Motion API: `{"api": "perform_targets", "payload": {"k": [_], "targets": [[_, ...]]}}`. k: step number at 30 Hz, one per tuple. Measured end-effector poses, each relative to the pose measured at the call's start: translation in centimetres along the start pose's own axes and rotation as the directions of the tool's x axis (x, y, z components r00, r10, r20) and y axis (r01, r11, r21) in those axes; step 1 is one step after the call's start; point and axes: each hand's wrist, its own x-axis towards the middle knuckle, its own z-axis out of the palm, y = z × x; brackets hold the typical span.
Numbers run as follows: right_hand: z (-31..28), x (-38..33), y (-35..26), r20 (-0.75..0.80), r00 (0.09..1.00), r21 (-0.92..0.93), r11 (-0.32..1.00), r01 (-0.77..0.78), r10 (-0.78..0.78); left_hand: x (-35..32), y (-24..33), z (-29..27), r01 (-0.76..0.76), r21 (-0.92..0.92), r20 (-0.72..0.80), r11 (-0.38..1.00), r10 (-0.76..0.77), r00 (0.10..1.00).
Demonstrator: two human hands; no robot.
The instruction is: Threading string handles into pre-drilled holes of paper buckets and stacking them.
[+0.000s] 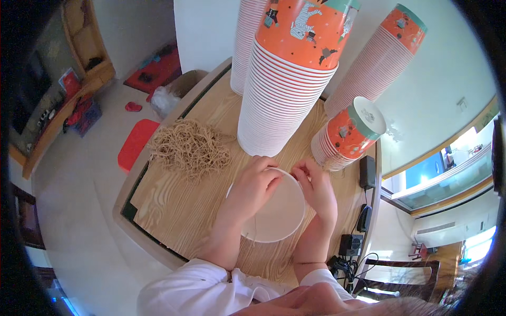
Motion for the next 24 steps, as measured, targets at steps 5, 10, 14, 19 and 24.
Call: {"api": "perform_targets", "payload": {"k": [5, 10, 14, 19, 24], "targets": [[0.5, 0.3, -0.3, -0.017, 1.0, -0.006, 1.0, -0.004, 0.004, -0.2, -0.2, -0.2, 0.05, 0.141, 0.037, 0.989, -0.056, 0.998], [1.1, 0.0, -0.7, -0.116, 0.993, -0.052, 0.999, 0.006, -0.012, -0.1, 0.0, 0.6, 0.062, 0.295, -0.025, 0.953, -0.057, 0.998], [1.3, 0.2, -0.7, -0.137, 0.989, 0.046, 0.998, -0.039, 0.045, -0.2, -0.2, 0.5, 0.077, 0.257, -0.071, 0.963, -0.06, 0.996], [1.1, 0.4, 0.3, -0.126, 0.992, 0.087, 0.996, -0.015, 0.026, -0.2, -0.3, -0.1, 0.082, 0.155, -0.044, 0.985, -0.077, 0.996], [1.0, 0.5, 0.3, -0.109, 0.993, 0.117, 0.993, -0.033, 0.046, -0.5, -0.2, -0.6, 0.046, 0.102, -0.013, 0.994, -0.045, 0.999]]}}
